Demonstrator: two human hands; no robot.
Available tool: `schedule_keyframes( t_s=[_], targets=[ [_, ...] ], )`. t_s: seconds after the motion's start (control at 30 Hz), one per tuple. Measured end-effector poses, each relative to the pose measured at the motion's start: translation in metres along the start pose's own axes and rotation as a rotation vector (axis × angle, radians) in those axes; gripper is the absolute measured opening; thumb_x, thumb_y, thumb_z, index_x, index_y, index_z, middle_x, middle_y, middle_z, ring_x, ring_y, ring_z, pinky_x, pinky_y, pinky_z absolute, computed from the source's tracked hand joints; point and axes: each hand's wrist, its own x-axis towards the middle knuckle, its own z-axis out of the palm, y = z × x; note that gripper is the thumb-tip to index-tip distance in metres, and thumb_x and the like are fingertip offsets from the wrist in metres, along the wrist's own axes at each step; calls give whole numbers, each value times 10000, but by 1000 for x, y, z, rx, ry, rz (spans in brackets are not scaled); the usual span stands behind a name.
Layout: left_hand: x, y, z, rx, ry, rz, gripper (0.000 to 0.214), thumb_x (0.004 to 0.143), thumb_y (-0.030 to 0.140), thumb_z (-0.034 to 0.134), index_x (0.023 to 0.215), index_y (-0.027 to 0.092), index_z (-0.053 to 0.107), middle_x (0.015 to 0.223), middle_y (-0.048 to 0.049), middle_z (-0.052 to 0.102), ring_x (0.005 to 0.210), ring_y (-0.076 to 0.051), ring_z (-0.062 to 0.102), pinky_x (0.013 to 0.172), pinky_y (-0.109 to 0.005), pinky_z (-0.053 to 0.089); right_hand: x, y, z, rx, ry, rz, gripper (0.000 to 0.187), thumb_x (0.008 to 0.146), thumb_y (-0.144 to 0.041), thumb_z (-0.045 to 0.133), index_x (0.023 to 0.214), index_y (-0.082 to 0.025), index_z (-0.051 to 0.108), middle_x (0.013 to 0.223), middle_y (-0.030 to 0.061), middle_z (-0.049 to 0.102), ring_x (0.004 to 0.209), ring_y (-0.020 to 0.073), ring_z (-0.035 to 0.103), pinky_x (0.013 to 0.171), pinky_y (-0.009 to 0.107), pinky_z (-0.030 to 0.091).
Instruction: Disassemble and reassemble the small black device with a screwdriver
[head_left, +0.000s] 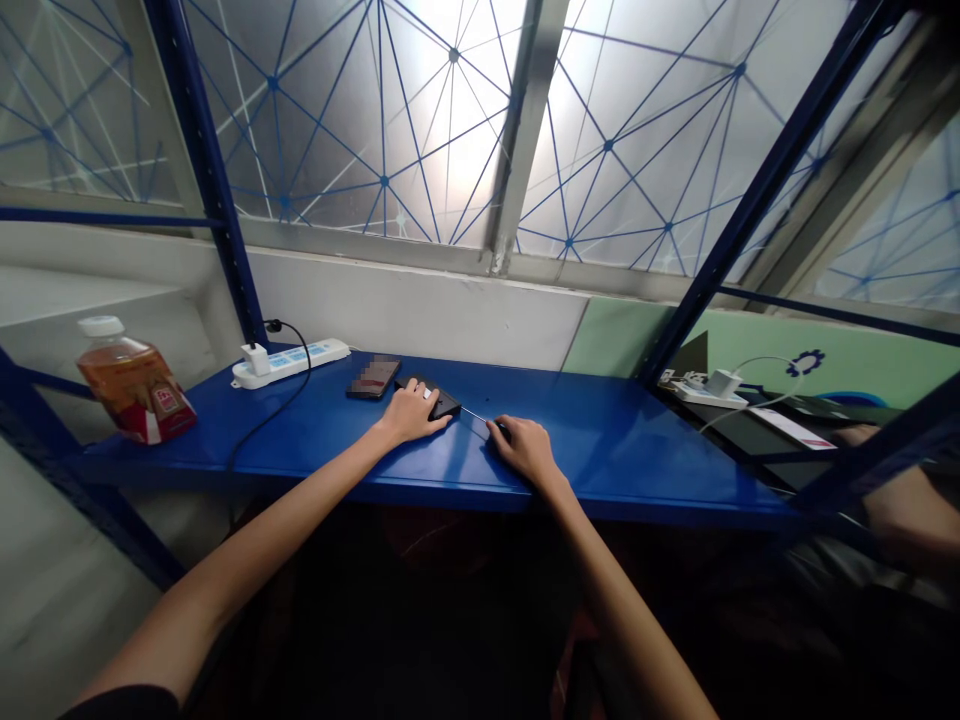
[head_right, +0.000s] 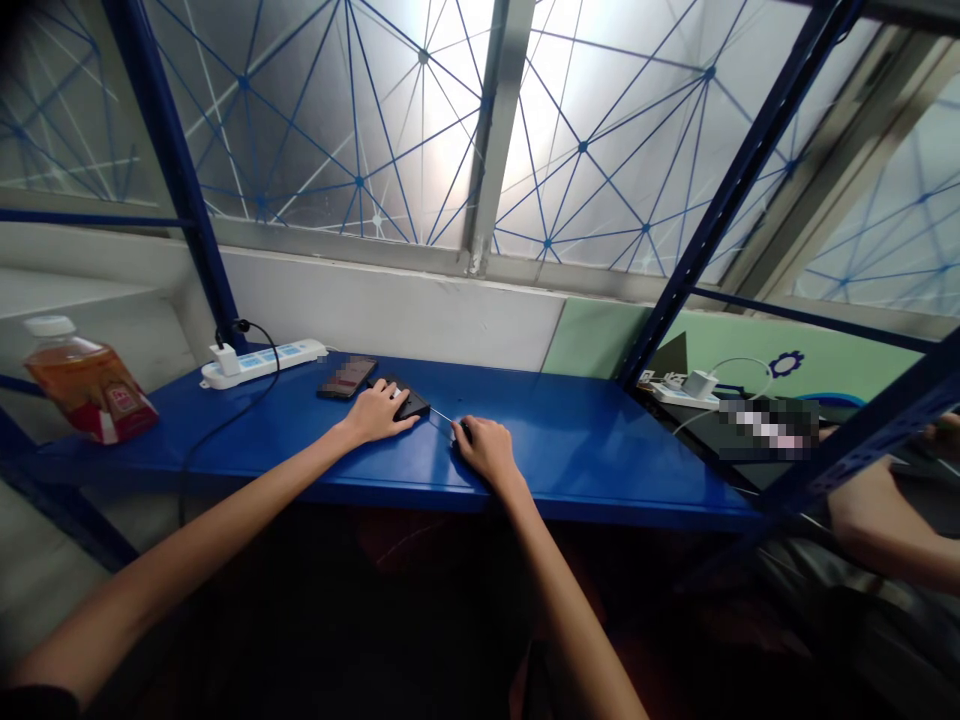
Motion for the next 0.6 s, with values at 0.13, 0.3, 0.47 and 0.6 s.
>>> schedule_keyframes(
  t_s=[0.13, 0.3, 0.47, 0.6],
  targets=[
    [-1, -1, 0, 1, 1, 6, 684, 921, 649, 388, 1242, 100, 639, 1107, -223, 641, 1043, -357, 519, 824, -425, 429, -2, 3, 0, 50, 49, -14, 293, 950, -336, 454, 988, -210, 716, 945, 63, 745, 851, 188, 669, 643, 260, 344],
    [-1, -2, -1, -10, -1, 10, 700, 920, 659, 373, 1254, 101, 633, 1114, -226, 640, 1055, -357, 514, 827, -428, 431, -3, 9, 3, 105, 107, 1, 304, 908, -418, 544, 1025, -205, 727, 966, 65, 721, 842, 186, 654, 652, 258, 376],
    [-1, -3, 2, -26, -3, 10, 704, 922, 663, 366, 1263, 106, 628, 1137, -224, 637, 1073, -359, 511, 820, -417, 446, -4, 9, 1, 69, 101, -7, 253, 890, -415, 595, 964, -211, 727, 940, 47, 691, 802, 169, 629, 615, 258, 352],
    [0, -4, 4, -43, 2, 7, 688, 919, 657, 392, 1252, 106, 634, 1130, -224, 637, 1088, -363, 506, 826, -413, 450, -5, 4, -2, -44, 115, -77, 200, 917, -329, 553, 966, -193, 693, 986, 72, 668, 893, 183, 609, 599, 261, 322]
  ],
)
